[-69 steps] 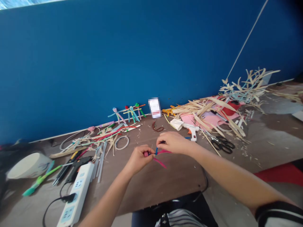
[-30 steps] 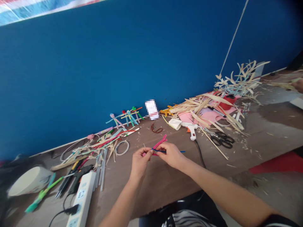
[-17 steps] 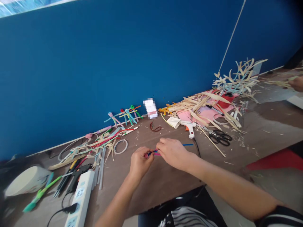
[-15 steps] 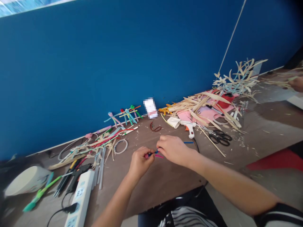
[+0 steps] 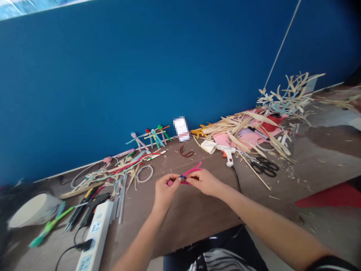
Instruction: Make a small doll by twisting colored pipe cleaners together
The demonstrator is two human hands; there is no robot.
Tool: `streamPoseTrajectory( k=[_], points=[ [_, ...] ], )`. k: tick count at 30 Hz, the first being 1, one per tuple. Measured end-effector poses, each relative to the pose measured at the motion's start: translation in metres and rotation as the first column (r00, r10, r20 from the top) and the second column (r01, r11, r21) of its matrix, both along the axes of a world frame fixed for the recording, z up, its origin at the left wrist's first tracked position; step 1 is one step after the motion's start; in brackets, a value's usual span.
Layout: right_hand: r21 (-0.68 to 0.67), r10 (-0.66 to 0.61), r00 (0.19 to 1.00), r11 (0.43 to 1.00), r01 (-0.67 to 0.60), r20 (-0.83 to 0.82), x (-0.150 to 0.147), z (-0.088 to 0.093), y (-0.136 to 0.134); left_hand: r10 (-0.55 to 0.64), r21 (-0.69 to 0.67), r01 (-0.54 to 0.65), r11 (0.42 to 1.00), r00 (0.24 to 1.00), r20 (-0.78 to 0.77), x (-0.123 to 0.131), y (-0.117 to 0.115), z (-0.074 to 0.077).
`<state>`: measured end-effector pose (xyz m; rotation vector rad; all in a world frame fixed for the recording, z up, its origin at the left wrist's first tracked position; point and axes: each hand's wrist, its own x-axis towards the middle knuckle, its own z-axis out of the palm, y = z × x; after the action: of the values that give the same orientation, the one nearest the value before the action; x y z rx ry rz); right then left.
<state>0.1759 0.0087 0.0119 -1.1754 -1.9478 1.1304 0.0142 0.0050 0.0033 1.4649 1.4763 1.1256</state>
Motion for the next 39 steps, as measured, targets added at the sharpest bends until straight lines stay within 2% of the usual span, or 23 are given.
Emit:
streamPoseTrajectory(
  k=[3,5,9,12,14,16,18,20,23,25,27,29,31,33,36,39],
  points=[
    [0.258,-0.075,0.963,0.966,0.005,0.260,-0.002,0.005,-0.014,0.035,0.102,-0.012,0.995,0.973,-0.228,-0.001,-0.001,0.000],
    [0.340,-0.122,0.906,0.940,-0.026,0.405,-0.001,0.011,-0.020,0.032,0.190,0.045,0.981,0.924,-0.382,-0.001,-0.003,0.002],
    [0.378,-0.139,0.798,0.918,-0.118,0.587,0.003,0.022,-0.024,-0.013,0.278,0.230,0.933,0.792,-0.611,-0.002,-0.006,0.007],
    [0.367,-0.091,0.772,0.910,-0.192,0.629,0.008,0.029,-0.020,-0.093,0.259,0.362,0.895,0.721,-0.686,-0.003,-0.006,0.012],
    [0.360,-0.062,0.798,0.911,-0.200,0.599,0.012,0.033,-0.012,-0.183,0.223,0.432,0.874,0.717,-0.673,-0.003,-0.006,0.016],
    [0.333,-0.015,0.861,0.926,-0.180,0.508,0.017,0.033,-0.002,-0.286,0.192,0.486,0.852,0.741,-0.607,-0.004,-0.006,0.020],
    [0.220,0.103,0.930,0.957,-0.189,0.352,0.022,0.029,0.009,-0.376,0.172,0.514,0.840,0.782,-0.497,-0.006,-0.006,0.022],
    [0.019,0.243,0.960,0.969,-0.248,0.139,0.025,0.022,0.018,-0.405,0.153,0.481,0.863,0.842,-0.357,-0.007,-0.007,0.022],
    [-0.201,0.271,0.953,0.935,-0.294,-0.132,0.022,0.008,0.020,-0.291,0.095,0.310,0.946,0.941,-0.172,-0.006,-0.007,0.019],
    [-0.236,0.191,0.960,0.942,-0.237,-0.203,0.016,-0.001,0.014,-0.179,0.048,0.185,0.982,0.977,-0.116,-0.004,-0.007,0.015],
    [-0.240,0.093,0.977,0.961,-0.138,-0.190,0.010,-0.007,0.007,-0.096,0.026,0.099,0.995,0.988,-0.117,-0.001,-0.007,0.013],
    [-0.184,0.022,0.993,0.982,-0.043,-0.114,0.004,-0.010,0.000,-0.043,0.043,0.050,0.998,0.987,-0.157,0.001,-0.006,0.012],
    [-0.044,-0.001,1.000,0.999,0.001,-0.002,0.002,-0.009,-0.005,-0.012,0.086,0.032,0.996,0.975,-0.221,0.002,-0.005,0.011],
    [0.121,-0.014,0.993,0.993,-0.001,0.120,0.002,-0.005,-0.010,0.010,0.156,0.040,0.987,0.953,-0.304,0.002,-0.005,0.009],
    [0.276,-0.077,0.945,0.961,-0.015,0.319,0.003,0.004,-0.017,0.028,0.274,0.114,0.955,0.886,-0.464,0.001,-0.006,0.008],
    [0.336,-0.147,0.843,0.941,-0.042,0.517,0.004,0.015,-0.023,0.016,0.333,0.235,0.913,0.795,-0.606,0.001,-0.007,0.009]
  ],
)
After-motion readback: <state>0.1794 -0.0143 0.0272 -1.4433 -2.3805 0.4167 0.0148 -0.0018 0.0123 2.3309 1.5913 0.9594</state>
